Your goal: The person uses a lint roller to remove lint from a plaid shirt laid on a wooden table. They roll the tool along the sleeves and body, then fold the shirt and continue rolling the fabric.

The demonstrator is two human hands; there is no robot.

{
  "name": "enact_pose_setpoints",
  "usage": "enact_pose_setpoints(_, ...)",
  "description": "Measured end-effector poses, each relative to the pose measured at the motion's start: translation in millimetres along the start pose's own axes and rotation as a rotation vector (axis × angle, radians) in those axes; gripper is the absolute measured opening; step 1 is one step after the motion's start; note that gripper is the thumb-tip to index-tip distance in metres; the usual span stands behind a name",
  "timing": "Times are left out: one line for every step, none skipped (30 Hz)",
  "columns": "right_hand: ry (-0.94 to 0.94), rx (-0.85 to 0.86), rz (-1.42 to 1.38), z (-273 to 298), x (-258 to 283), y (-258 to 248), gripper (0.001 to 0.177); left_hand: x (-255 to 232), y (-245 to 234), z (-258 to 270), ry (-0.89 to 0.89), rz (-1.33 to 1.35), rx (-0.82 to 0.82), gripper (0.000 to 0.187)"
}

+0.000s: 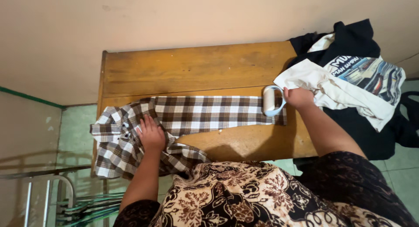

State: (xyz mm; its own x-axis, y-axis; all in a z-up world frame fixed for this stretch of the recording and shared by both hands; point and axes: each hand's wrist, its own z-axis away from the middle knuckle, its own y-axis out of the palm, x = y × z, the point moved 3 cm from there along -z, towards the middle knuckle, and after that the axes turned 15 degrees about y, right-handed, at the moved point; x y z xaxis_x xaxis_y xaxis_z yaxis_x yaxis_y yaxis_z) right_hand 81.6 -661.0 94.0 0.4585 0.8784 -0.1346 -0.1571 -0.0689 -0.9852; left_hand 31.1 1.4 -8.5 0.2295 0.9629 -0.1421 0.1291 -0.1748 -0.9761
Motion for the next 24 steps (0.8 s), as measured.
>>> enact_pose_setpoints(0.006,0.029,-0.001,-3,-8,1,0.063,1,2,-1,0.0,-0.007,0.0,0.071)
enact_pose_setpoints(0.013,0.057,-0.003,-5,-15,1,0.063,2,3,-2,-0.001,-0.015,0.001,0.071)
enact_pose_setpoints(0.019,0.086,-0.004,-6,-21,1,0.064,2,4,-3,-0.001,-0.022,0.001,0.071)
enact_pose_setpoints(0.014,0.086,-0.016,-7,-26,0,0.063,1,5,-2,-0.002,-0.009,-0.007,0.071)
enact_pose_setpoints(0.009,0.086,-0.028,-8,-30,-1,0.062,0,5,-1,-0.003,0.005,-0.015,0.07)
enact_pose_setpoints(0.0,0.088,-0.043,-8,-31,-1,0.061,2,3,2,-0.007,0.014,-0.021,0.07)
enact_pose_setpoints(-0.002,0.081,-0.015,-8,-35,-2,0.062,2,3,3,-0.007,0.004,-0.012,0.07)
enact_pose_setpoints(-0.004,0.071,0.014,-10,-43,-5,0.063,1,4,1,-0.007,-0.005,-0.005,0.071)
enact_pose_setpoints(-0.006,0.061,0.042,-11,-47,-7,0.064,1,4,0,-0.006,-0.013,0.002,0.071)
enact_pose_setpoints(0.003,0.065,0.05,-11,-51,-9,0.064,1,4,0,-0.005,-0.011,0.0,0.07)
enact_pose_setpoints(0.012,0.068,0.058,-10,-56,-11,0.063,2,3,1,-0.003,-0.01,-0.002,0.07)
enact_pose_setpoints(0.022,0.072,0.067,-8,-61,-13,0.063,1,4,2,-0.001,-0.007,-0.003,0.069)
enact_pose_setpoints(0.036,0.062,0.081,-7,-64,-17,0.064,0,5,0,0.003,0.014,-0.017,0.069)
enact_pose_setpoints(0.045,0.055,0.095,-7,-65,-21,0.065,0,5,0,0.003,0.031,-0.028,0.07)
enact_pose_setpoints(0.054,0.047,0.108,-4,-64,-24,0.066,2,4,2,0.003,0.048,-0.039,0.07)
enact_pose_setpoints(0.044,0.044,0.115,-5,-62,-29,0.065,3,4,1,0.0,0.042,-0.036,0.07)
enact_pose_setpoints(0.034,0.041,0.122,-5,-62,-36,0.065,2,4,1,-0.002,0.037,-0.033,0.07)
enact_pose_setpoints(0.025,0.039,0.13,-4,-61,-39,0.064,1,5,3,-0.004,0.032,-0.027,0.07)
enact_pose_setpoints(0.047,0.041,0.136,-2,-58,-41,0.064,1,5,3,-0.001,0.015,-0.021,0.07)
enact_pose_setpoints(0.069,0.043,0.142,-2,-58,-42,0.065,0,5,1,0.004,-0.002,-0.015,0.07)
enact_pose_setpoints(0.092,0.045,0.148,-1,-55,-42,0.065,0,3,0,0.008,-0.019,-0.008,0.07)
enact_pose_setpoints(0.098,-0.01,0.102,3,-48,-40,0.065,-1,2,-1,0.008,-0.001,-0.003,0.07)
enact_pose_setpoints(0.104,-0.066,0.056,9,-33,-34,0.065,-1,-1,0,0.009,0.017,0.002,0.071)
enact_pose_setpoints(0.107,-0.121,0.009,15,-18,-30,0.065,0,-4,1,0.006,0.032,0.006,0.071)
